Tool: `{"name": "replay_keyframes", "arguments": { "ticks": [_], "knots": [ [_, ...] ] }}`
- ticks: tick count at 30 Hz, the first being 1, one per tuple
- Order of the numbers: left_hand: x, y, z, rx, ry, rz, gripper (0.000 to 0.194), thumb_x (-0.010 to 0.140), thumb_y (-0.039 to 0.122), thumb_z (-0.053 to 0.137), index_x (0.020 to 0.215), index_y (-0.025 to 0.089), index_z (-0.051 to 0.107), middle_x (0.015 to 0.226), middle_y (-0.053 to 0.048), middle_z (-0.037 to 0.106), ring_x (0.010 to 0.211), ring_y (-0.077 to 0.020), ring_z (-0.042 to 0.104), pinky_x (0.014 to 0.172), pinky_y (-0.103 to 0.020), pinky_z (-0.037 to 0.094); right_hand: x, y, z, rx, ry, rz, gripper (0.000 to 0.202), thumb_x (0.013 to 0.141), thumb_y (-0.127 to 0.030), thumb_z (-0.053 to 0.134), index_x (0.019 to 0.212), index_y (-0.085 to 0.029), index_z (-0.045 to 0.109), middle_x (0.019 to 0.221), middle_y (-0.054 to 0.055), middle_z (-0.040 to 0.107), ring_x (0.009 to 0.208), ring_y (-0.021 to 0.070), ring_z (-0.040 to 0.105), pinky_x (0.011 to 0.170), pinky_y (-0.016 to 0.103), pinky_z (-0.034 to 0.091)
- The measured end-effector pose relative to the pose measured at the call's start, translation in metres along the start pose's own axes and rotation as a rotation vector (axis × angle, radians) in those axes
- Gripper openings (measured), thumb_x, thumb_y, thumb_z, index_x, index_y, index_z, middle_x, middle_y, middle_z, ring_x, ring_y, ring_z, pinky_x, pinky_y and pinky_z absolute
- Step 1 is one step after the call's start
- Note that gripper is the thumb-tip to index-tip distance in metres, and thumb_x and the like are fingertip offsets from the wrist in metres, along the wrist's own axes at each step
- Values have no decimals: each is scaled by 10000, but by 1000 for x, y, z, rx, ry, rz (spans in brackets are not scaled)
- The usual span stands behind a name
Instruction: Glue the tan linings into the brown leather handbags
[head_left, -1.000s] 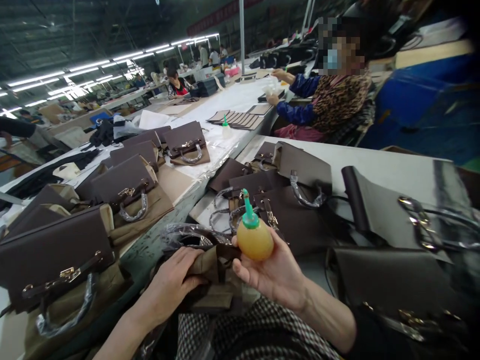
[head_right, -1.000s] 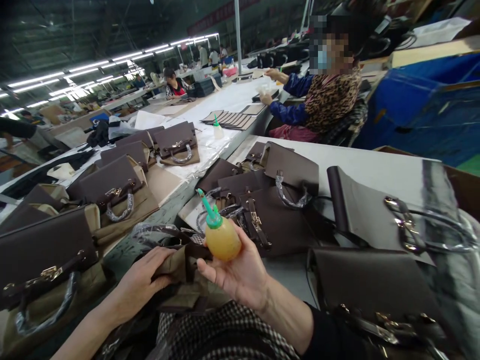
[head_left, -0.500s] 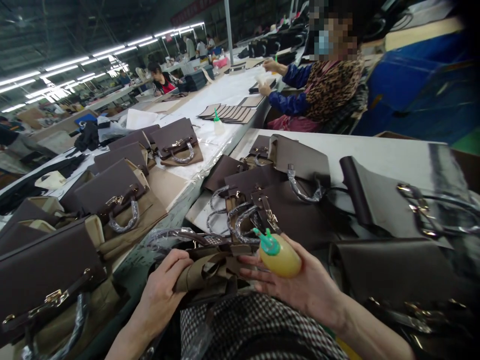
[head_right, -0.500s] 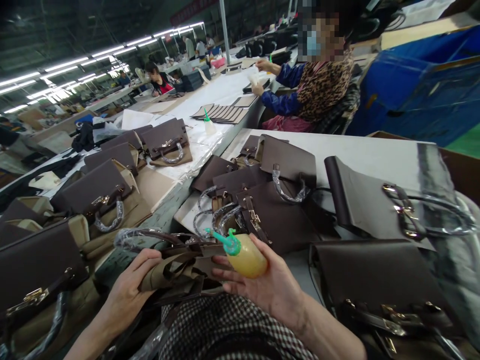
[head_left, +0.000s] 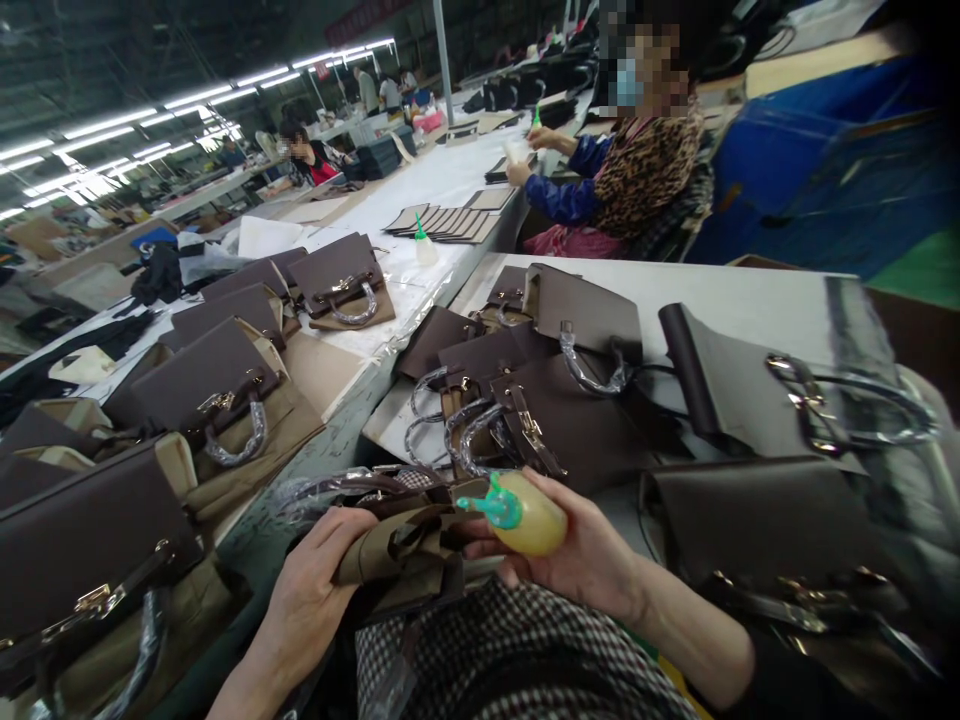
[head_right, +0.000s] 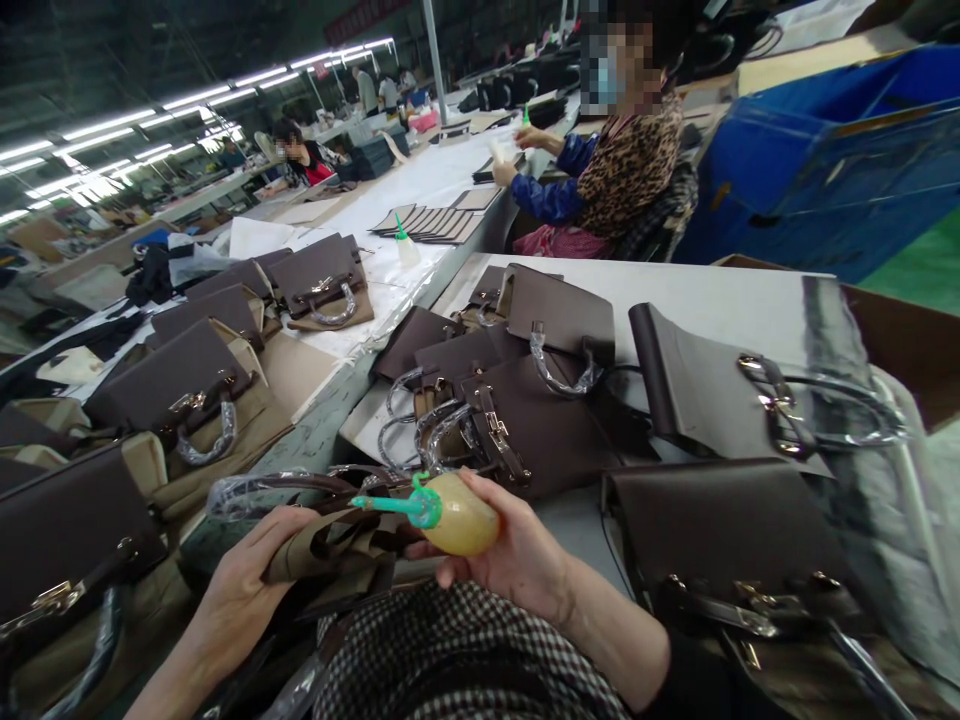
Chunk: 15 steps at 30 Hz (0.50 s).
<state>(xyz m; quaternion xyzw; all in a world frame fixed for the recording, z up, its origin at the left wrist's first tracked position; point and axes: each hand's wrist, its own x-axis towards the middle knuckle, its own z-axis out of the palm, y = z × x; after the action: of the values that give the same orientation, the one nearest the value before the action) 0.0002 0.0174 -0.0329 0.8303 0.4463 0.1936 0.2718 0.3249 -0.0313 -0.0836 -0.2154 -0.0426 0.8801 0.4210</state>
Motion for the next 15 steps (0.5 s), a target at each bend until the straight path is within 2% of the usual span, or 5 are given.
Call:
{"name": "replay_keyframes", "arguments": {
  "ticks": [2,5,8,11,15],
  "knots": [
    [-1,1,1,-11,0,-6,229,974,142,620,1146,280,683,1148,-17,715,1077,-185,683,971,-259,515,9,6,3,16,19,-49,470,1011,-487,583,1235,-91,703,1184,190,765,1020,300,739,776,388,610],
    [-2,4,2,-27,19,-43,238,963,120,618,1140,262,687,1147,-28,719,1080,-195,688,961,-269,525,16,16,8,68,59,-158,330,943,-421,720,1117,-142,744,1070,115,802,917,261,755,828,441,628],
    [0,7,3,-49,28,-20,224,947,110,637,1104,257,698,1116,-19,721,1037,-187,693,916,-255,531,16,26,14,72,35,-226,360,884,-463,785,1052,-146,760,1028,109,808,885,264,757,827,453,630],
    [4,10,3,-86,19,-17,219,901,128,715,1083,248,703,1083,-21,730,994,-200,698,883,-273,539,19,30,24,40,-5,-270,403,890,-502,765,1055,-134,761,990,117,806,836,262,764,788,424,630],
    [9,14,1,-165,-51,-184,599,739,283,930,1270,261,653,1182,-35,752,1071,-252,701,953,-342,531,29,30,39,-25,-125,-233,456,906,-561,700,1008,-121,760,933,116,795,636,229,742,596,330,603]
  ]
}}
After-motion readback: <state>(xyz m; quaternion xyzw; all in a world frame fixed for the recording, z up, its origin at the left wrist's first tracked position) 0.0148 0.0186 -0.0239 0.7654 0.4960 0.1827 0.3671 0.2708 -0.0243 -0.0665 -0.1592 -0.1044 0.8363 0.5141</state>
